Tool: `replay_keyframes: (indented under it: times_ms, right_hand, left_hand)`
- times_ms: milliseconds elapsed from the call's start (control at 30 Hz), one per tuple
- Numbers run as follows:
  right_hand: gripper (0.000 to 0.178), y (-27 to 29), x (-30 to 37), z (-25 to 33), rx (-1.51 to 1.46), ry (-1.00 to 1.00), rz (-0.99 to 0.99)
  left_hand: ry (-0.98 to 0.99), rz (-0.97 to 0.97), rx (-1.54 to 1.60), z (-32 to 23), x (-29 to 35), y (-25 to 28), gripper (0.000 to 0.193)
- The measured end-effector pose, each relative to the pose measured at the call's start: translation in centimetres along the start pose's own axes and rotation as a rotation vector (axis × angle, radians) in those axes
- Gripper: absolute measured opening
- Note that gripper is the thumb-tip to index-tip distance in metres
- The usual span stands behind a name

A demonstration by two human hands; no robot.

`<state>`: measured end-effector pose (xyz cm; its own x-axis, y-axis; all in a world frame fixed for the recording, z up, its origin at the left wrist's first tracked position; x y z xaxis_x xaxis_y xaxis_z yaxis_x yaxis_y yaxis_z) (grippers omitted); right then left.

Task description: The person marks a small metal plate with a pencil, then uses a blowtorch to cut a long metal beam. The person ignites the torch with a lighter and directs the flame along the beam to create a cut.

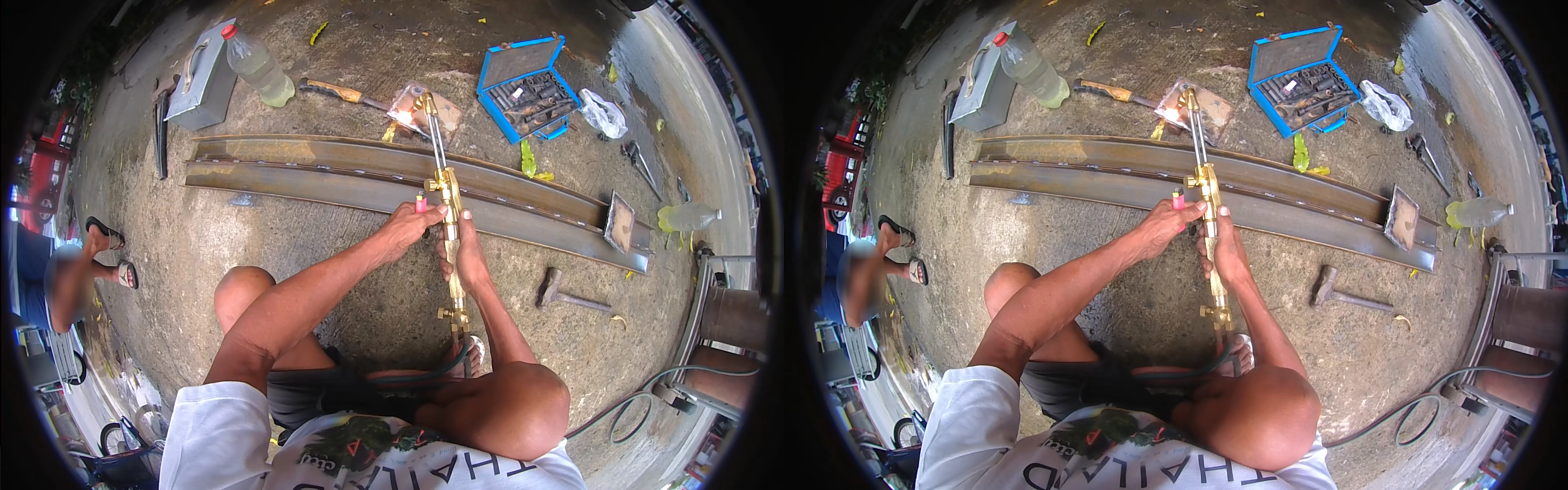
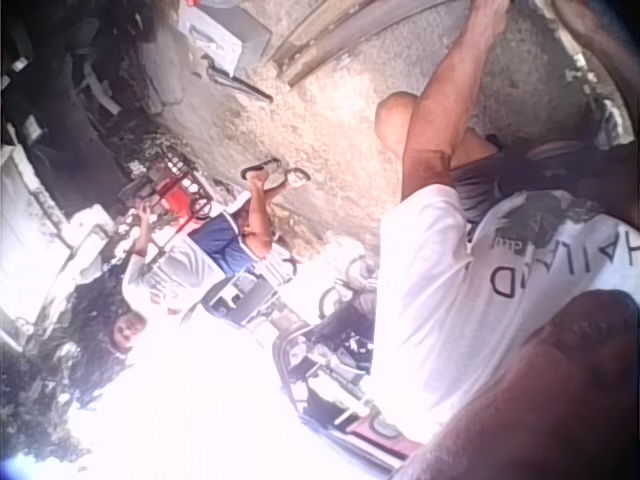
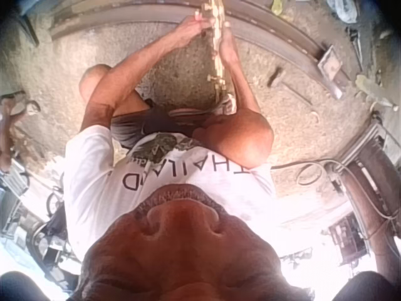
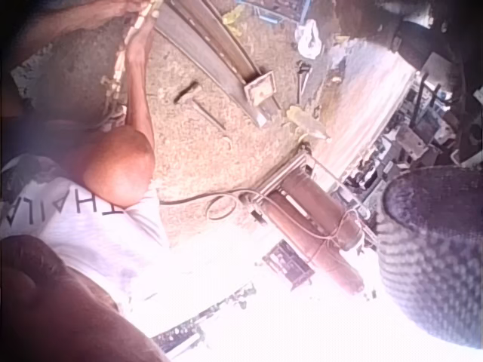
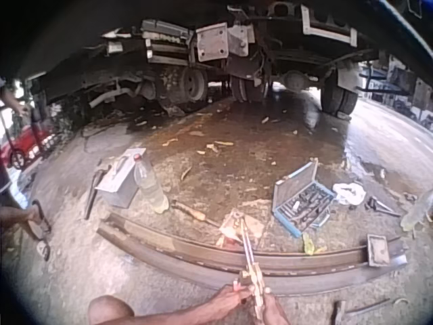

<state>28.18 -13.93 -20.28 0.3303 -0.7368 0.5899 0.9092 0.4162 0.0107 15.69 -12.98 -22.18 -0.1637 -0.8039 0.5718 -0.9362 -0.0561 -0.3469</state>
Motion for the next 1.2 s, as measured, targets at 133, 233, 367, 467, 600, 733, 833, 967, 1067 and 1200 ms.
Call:
replay_keyframes:
  times_ms: [133,233,367,467,600,733,833,967,1067,1200]
  right_hand:
    - [0.071,-0.06,0.07,-0.02,-0.005,-0.014,-0.009]
    - [0.07,0.01,-0.15,-0.25,-0.011,-0.009,0.004]
    - [0.069,-0.04,-0.11,-0.11,-0.011,-0.005,0.002]
    - [0.068,-0.07,0.01,-0.02,-0.011,-0.006,-0.001]
    - [0.069,-0.2,0.13,0.24,0.0,0.004,0.002]
    - [0.069,-0.09,0.07,0.05,-0.012,0.003,0.005]
    - [0.069,-0.26,0.12,0.09,-0.03,0.009,0.019]
    - [0.069,-0.16,0.02,-0.02,-0.029,0.012,0.015]
    - [0.069,-0.21,0.05,0.06,-0.031,0.007,0.013]
    - [0.069,-0.17,0.0,-0.04,-0.029,0.011,0.012]
  left_hand:
    - [-0.001,0.013,0.0,0.18,-0.21,0.13,0.049]
    - [0.002,0.006,-0.002,0.2,-0.22,0.1,0.048]
    - [0.006,0.005,0.002,-0.11,0.17,-0.11,0.048]
    - [0.011,0.005,0.004,-0.13,0.21,-0.13,0.049]
    - [0.008,0.019,0.003,0.31,-0.28,0.23,0.049]
    - [0.016,0.012,0.002,0.17,-0.16,0.02,0.049]
    - [0.014,0.005,-0.005,0.22,-0.2,0.15,0.05]
    - [0.003,0.024,0.003,-0.19,0.17,-0.24,0.049]
    - [-0.001,0.03,0.006,-0.3,0.24,-0.31,0.048]
    - [0.007,0.024,0.006,-0.13,0.11,-0.21,0.048]
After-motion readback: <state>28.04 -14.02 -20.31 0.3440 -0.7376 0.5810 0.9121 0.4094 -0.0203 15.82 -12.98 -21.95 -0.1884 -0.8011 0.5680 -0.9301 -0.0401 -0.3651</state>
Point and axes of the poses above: each hand's wrist, its own x-axis away from the middle knuckle, its own y-axis out of the back of the hand, z = x × y, the point moved 8 cm from there along -x, towards the middle knuckle, and after that the axes turned 9 degrees about x, right-handed, at the moved point
